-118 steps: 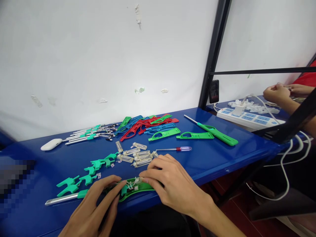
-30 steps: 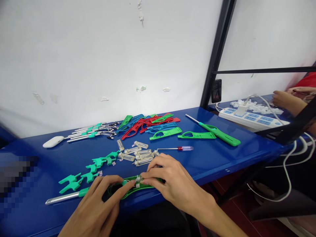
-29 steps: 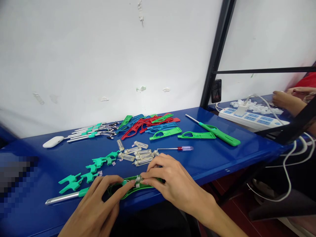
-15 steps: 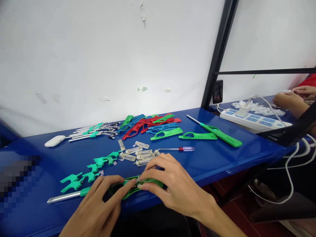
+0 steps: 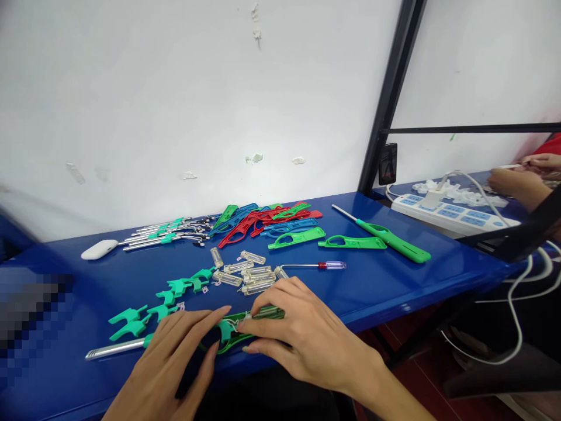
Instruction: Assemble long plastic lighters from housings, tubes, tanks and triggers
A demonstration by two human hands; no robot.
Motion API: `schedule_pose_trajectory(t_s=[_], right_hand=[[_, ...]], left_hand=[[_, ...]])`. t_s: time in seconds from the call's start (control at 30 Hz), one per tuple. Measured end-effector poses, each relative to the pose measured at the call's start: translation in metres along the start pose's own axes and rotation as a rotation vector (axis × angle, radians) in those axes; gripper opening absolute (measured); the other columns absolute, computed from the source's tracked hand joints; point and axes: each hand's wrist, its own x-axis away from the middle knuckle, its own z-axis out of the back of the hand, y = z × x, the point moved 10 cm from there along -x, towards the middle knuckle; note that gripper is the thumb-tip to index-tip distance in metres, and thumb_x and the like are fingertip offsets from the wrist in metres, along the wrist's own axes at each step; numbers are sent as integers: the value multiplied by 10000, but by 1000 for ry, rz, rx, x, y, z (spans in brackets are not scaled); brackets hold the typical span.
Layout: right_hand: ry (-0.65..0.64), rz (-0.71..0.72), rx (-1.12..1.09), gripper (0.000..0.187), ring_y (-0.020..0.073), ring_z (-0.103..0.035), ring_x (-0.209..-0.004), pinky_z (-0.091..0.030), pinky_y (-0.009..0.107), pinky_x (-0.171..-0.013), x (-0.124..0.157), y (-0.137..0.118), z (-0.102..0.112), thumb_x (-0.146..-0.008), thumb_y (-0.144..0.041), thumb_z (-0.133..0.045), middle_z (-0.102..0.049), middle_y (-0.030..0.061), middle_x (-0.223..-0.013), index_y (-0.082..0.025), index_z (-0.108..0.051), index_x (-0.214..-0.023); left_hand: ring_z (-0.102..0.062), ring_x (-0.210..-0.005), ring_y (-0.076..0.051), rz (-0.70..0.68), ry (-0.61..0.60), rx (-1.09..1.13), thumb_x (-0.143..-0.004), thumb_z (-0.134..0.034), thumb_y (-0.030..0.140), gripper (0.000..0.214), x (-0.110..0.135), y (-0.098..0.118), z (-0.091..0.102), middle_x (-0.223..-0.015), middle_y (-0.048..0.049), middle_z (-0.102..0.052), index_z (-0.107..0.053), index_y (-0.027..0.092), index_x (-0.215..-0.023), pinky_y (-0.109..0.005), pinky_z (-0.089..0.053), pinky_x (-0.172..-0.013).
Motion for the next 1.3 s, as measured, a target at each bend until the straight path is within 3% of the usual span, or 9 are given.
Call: schedule_pose_trajectory(t_s=[0.2, 0.67, 0.8, 0.93, 1.1, 1.2, 1.3], right_hand=[[-15, -12, 6, 267, 206, -618, -1098, -444, 400, -1042, 0, 0, -1, -1075, -380, -635, -693, 33, -1173, -343, -745, -1315], [-1, -14, -6, 253, 196, -634, -1081, -469, 389, -1024, -2, 0, 0, -1059, -367, -667, -710, 15, -1153, -352, -752, -1297], [103, -8, -10, 246, 202, -649, -1098, -491, 377, -1000, -1, 3, 18, -1087, -340, -618, -736, 22, -1177, -312, -735, -1301], [282, -131, 211, 247, 240, -662, -1162, -502, 426, -1037, 13, 38, 62, -1103, -319, -559, -739, 54, -1227, -299, -742, -1268], [353, -343, 525, 357, 341, -643, -1284, -475, 566, -1136, 47, 119, 113, -1083, -455, -523, -704, 117, -1349, -258, -784, -1226], [349, -397, 561, 427, 399, -660, -1255, -479, 645, -1111, 63, 158, 124, -1076, -449, -498, -736, 173, -1303, -184, -792, -1236], [296, -404, 555, 453, 405, -672, -1252, -493, 651, -1104, 67, 176, 120, -1073, -462, -487, -754, 174, -1305, -173, -788, -1250]], left_hand=[[-675, -1084, -199, 19, -1, 150, -1044, -538, 120, 321, 2, -5, 1, -1171, -44, -704, -591, 251, -1332, -370, -545, -1032], [-684, -1052, -207, -30, -16, 145, -1033, -526, 96, 366, 1, 1, 4, -1159, -65, -713, -626, 235, -1356, -368, -587, -955], [-688, -1048, -214, -39, -23, 111, -1048, -537, 136, 342, 2, 1, 3, -1166, -69, -718, -628, 239, -1362, -370, -595, -951], [-689, -1081, -219, -46, 6, 98, -1059, -538, 150, 338, 3, 0, 5, -1179, -72, -710, -620, 241, -1374, -369, -595, -971], [-682, -1107, -218, -48, 16, 100, -1058, -543, 141, 338, 4, 0, 6, -1194, -82, -697, -611, 221, -1380, -365, -592, -991], [-688, -1110, -220, -53, 11, 71, -1072, -529, 165, 330, 5, 1, 4, -1193, -79, -699, -609, 225, -1387, -374, -589, -999], [-696, -1097, -212, -70, 42, 56, -1085, -512, 179, 313, 5, 2, 5, -1178, -76, -705, -615, 223, -1377, -358, -592, -986]])
